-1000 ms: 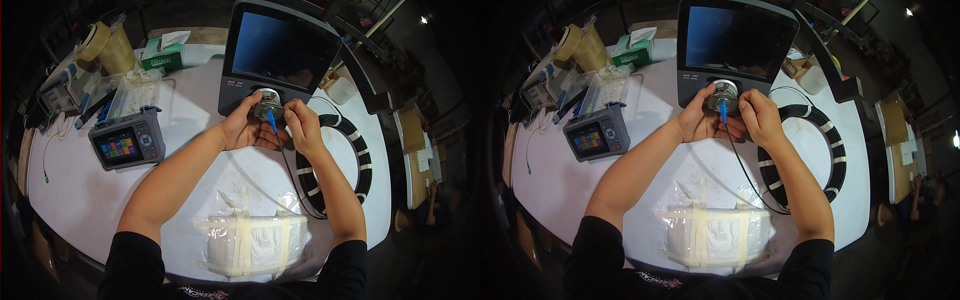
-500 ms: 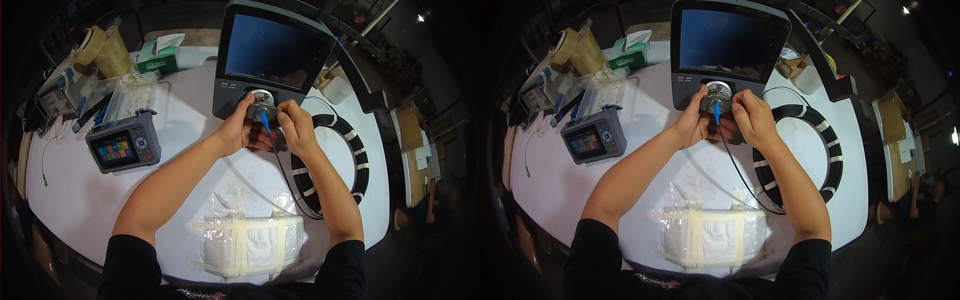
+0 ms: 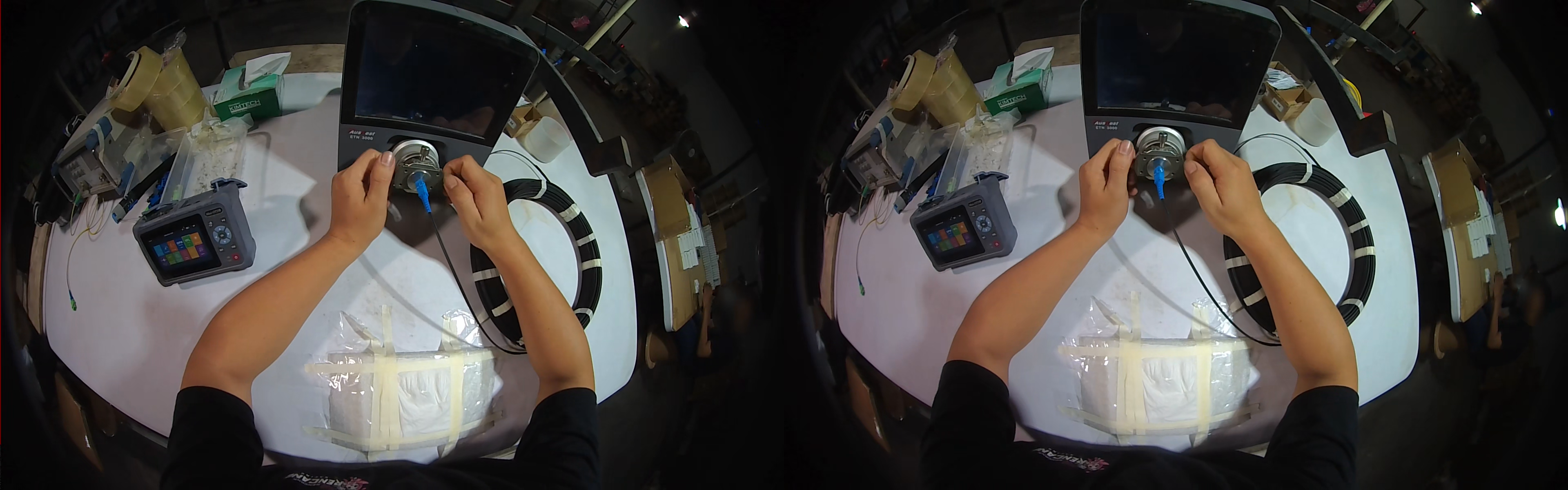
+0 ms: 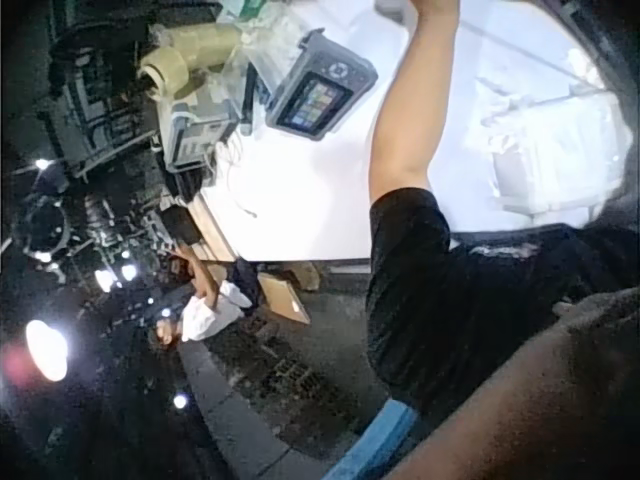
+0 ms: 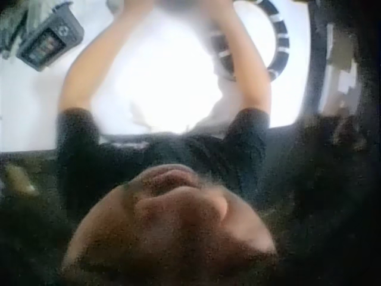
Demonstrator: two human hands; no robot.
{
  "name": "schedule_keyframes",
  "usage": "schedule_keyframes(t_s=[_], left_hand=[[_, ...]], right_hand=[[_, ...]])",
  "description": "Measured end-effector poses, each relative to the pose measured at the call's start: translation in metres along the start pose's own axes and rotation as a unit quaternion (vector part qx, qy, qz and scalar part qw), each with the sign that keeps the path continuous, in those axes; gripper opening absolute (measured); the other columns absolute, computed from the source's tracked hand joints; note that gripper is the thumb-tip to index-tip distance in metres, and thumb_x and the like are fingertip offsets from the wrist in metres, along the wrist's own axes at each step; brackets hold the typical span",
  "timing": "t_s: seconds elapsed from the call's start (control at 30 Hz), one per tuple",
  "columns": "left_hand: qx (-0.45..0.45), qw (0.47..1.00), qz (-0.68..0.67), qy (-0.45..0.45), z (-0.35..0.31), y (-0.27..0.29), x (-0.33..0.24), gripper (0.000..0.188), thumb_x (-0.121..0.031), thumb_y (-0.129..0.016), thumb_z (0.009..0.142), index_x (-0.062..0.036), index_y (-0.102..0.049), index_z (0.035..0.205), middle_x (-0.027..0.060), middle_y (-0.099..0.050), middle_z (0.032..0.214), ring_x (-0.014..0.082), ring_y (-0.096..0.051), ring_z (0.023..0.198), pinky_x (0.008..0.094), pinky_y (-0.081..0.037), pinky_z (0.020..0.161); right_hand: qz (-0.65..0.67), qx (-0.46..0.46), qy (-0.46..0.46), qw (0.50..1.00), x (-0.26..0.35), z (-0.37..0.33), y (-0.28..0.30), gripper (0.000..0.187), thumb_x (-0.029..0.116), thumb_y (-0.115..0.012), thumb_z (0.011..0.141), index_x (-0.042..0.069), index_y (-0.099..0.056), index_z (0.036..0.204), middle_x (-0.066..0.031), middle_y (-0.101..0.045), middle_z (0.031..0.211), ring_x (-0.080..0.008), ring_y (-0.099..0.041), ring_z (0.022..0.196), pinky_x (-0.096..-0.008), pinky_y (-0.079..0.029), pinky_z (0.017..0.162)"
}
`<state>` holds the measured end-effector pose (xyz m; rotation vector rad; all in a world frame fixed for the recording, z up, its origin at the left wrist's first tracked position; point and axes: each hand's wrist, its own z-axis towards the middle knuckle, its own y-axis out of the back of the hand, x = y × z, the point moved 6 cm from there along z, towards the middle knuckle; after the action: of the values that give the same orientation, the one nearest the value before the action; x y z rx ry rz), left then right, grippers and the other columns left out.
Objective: Connecting and checking a fiber optic connector using an inspection probe and a testing monitor.
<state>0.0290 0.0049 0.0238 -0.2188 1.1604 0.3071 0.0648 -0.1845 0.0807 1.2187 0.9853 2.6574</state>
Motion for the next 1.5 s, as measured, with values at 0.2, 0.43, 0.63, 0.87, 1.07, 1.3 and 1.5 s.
schedule_keyframes(t_s=[0.2,0.43,0.63,0.87,1.07,1.3,1.5], left_hand=[[-0.041,0.97,0.054,-0.233,-0.005,-0.001,-0.036,0.017,-0.02,-0.061,0.103,-0.003,-0.063,0.099,0.0088,-0.064,0.1,0.0171,-0.06,0.079,0.0309,-0.05,0.071],[-0.014,0.938,0.12,-0.326,-0.011,-0.007,-0.053,0.032,-0.025,-0.061,0.1,-0.0002,-0.065,0.12,0.0145,-0.065,0.122,0.029,-0.062,0.109,0.0386,-0.051,0.096],[0.009,0.94,0.107,-0.324,-0.014,-0.011,-0.053,0.042,-0.03,-0.058,0.1,0.0018,-0.064,0.127,0.017,-0.064,0.13,0.035,-0.059,0.121,0.044,-0.047,0.106],[0.012,0.937,0.118,-0.327,-0.013,-0.011,-0.049,0.044,-0.03,-0.059,0.101,0.0028,-0.065,0.129,0.0168,-0.065,0.131,0.0354,-0.059,0.123,0.0447,-0.047,0.107],[0.01,0.935,0.134,-0.328,-0.013,-0.014,-0.048,0.044,-0.031,-0.06,0.101,0.0031,-0.065,0.129,0.0164,-0.064,0.131,0.0352,-0.059,0.122,0.0446,-0.047,0.107],[0.009,0.932,0.143,-0.334,-0.012,-0.014,-0.049,0.045,-0.031,-0.059,0.102,0.003,-0.064,0.13,0.0161,-0.063,0.134,0.0352,-0.057,0.124,0.0446,-0.045,0.108],[-0.004,0.948,0.127,-0.292,-0.012,-0.009,-0.047,0.036,-0.025,-0.059,0.102,-0.0004,-0.066,0.127,0.014,-0.065,0.129,0.0331,-0.059,0.12,0.0422,-0.047,0.105]], right_hand=[[0.014,0.009,-0.009,1.0,-0.001,-0.001,0.001,0.017,0.015,-0.056,0.104,0.0,-0.06,0.097,-0.0105,-0.06,0.075,-0.0217,-0.057,0.065,-0.0344,-0.046,0.063],[-0.02,-0.028,0.024,0.999,0.013,-0.001,0.003,0.017,0.013,-0.06,0.101,0.0,-0.065,0.11,-0.0121,-0.065,0.095,-0.0228,-0.064,0.079,-0.0339,-0.052,0.072],[-0.076,-0.03,0.126,0.989,0.025,-0.002,0.001,0.041,0.013,-0.067,0.095,0.001,-0.066,0.135,-0.0152,-0.062,0.128,-0.0286,-0.066,0.11,-0.0345,-0.056,0.09],[-0.068,-0.033,0.159,0.984,0.026,-0.004,0.001,0.044,0.012,-0.072,0.092,0.002,-0.069,0.134,-0.0165,-0.062,0.133,-0.0309,-0.066,0.114,-0.0366,-0.056,0.094],[-0.089,-0.037,0.175,0.98,0.028,-0.006,0.0,0.047,0.011,-0.074,0.088,0.003,-0.07,0.134,-0.0175,-0.064,0.131,-0.0324,-0.066,0.112,-0.038,-0.056,0.094],[-0.087,-0.036,0.18,0.979,0.029,-0.004,0.0,0.048,0.011,-0.074,0.087,0.003,-0.069,0.134,-0.0176,-0.064,0.13,-0.0329,-0.067,0.112,-0.0384,-0.057,0.094],[-0.103,-0.032,0.153,0.982,0.032,-0.003,-0.002,0.064,0.01,-0.078,0.079,0.002,-0.06,0.14,-0.0181,-0.062,0.132,-0.0341,-0.067,0.113,-0.038,-0.057,0.093]])
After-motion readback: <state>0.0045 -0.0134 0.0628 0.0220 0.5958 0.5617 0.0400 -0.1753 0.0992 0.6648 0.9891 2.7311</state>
